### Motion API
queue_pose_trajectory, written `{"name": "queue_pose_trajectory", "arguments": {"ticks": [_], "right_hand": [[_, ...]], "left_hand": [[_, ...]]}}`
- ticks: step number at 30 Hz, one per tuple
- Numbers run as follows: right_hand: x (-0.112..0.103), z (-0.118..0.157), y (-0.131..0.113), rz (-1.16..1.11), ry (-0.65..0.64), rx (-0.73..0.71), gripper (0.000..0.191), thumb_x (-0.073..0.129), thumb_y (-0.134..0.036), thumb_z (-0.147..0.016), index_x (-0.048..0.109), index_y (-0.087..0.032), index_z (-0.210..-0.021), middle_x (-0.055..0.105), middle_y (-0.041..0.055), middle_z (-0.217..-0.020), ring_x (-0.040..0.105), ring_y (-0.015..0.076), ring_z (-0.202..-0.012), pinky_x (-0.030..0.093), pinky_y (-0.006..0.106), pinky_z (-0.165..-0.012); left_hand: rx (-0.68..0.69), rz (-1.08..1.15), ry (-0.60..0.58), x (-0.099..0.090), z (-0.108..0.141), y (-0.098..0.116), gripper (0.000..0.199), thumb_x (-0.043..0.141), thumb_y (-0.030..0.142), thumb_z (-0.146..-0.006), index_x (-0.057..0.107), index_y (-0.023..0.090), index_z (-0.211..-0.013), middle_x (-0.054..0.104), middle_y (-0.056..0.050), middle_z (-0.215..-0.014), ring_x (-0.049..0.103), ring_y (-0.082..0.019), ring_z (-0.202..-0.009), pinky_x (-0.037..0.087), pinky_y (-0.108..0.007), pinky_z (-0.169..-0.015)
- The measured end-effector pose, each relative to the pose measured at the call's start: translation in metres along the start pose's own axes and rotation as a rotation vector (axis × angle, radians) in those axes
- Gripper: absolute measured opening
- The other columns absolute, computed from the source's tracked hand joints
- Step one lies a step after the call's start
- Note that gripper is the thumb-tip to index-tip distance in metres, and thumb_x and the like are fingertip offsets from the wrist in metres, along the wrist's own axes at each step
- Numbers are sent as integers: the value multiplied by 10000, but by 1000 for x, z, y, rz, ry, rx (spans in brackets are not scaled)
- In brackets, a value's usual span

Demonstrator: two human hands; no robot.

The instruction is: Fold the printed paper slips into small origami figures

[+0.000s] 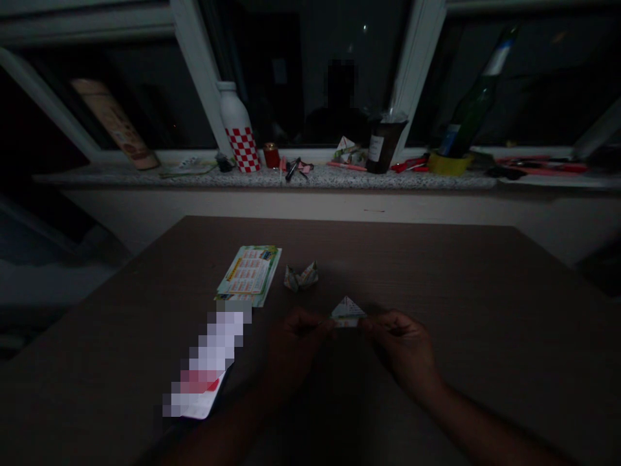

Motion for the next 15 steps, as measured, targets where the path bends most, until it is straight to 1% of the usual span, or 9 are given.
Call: {"name": "queue_pose_trajectory", "arguments": {"ticks": [4, 7, 8, 9, 12, 13, 14, 15], "right_hand": [[1, 1, -4, 8, 4, -6, 247, 780, -335, -619, 612, -161, -576, 602, -9, -519, 517, 109, -469, 400, 218, -445], [-1, 0, -8, 28, 28, -31, 258, 787, -326, -602, 592, -164, -556, 588, -16, -507, 504, 105, -463, 396, 217, -446], [-1, 0, -9, 33, 28, -39, 256, 785, -323, -603, 591, -164, -556, 587, -17, -510, 504, 104, -469, 399, 217, -453], [-1, 0, -10, 36, 25, -48, 252, 782, -320, -607, 591, -163, -556, 584, -18, -511, 503, 103, -473, 400, 217, -459], [0, 0, -9, 47, 1, -59, 246, 775, -310, -619, 586, -165, -556, 557, -33, -495, 470, 88, -459, 384, 208, -453], [1, 0, -8, 53, -7, -60, 250, 776, -307, -620, 580, -166, -551, 546, -39, -485, 455, 83, -448, 374, 205, -444], [2, 1, -8, 60, -16, -59, 253, 776, -304, -621, 576, -167, -548, 537, -43, -478, 442, 79, -440, 366, 203, -435], [2, 1, -7, 67, -24, -59, 256, 775, -303, -622, 573, -167, -544, 531, -45, -471, 433, 77, -433, 359, 202, -429]], "left_hand": [[14, 8, -22, 2, 0, -1, 194, 678, 336, -744, 628, 166, -665, 682, -18, -670, 639, -173, -700, 493, -281, -688], [-26, 57, -52, 5, -1, -7, 189, 678, 319, -751, 592, 163, -688, 685, -14, -678, 649, -168, -713, 490, -271, -685], [-47, 98, -61, 7, -2, -10, 179, 687, 309, -743, 582, 164, -739, 688, -11, -685, 656, -170, -714, 491, -269, -676], [-73, 146, -76, 10, -2, -12, 204, 698, 298, -731, 572, 167, -824, 695, -10, -705, 666, -174, -712, 494, -268, -661], [-147, 247, -151, 19, -1, -17, 505, 733, 260, -691, 476, 190, -1120, 718, -31, -836, 687, -192, -723, 503, -277, -636], [-158, 245, -173, 22, -1, -18, 558, 739, 254, -682, 461, 192, -1162, 719, -44, -879, 689, -197, -735, 505, -282, -644], [-163, 227, -191, 23, 0, -18, 556, 741, 254, -678, 480, 187, -1164, 719, -54, -903, 688, -200, -749, 506, -286, -657], [-163, 197, -200, 24, 0, -18, 512, 741, 262, -676, 523, 178, -1132, 720, -58, -903, 685, -201, -755, 503, -285, -664]]}}
Point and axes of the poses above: each hand's wrist, its own z-axis away from the middle knuckle, its own x-axis out of the palm, y = z × x, the point moved 8 cm from there along -z, towards the middle knuckle
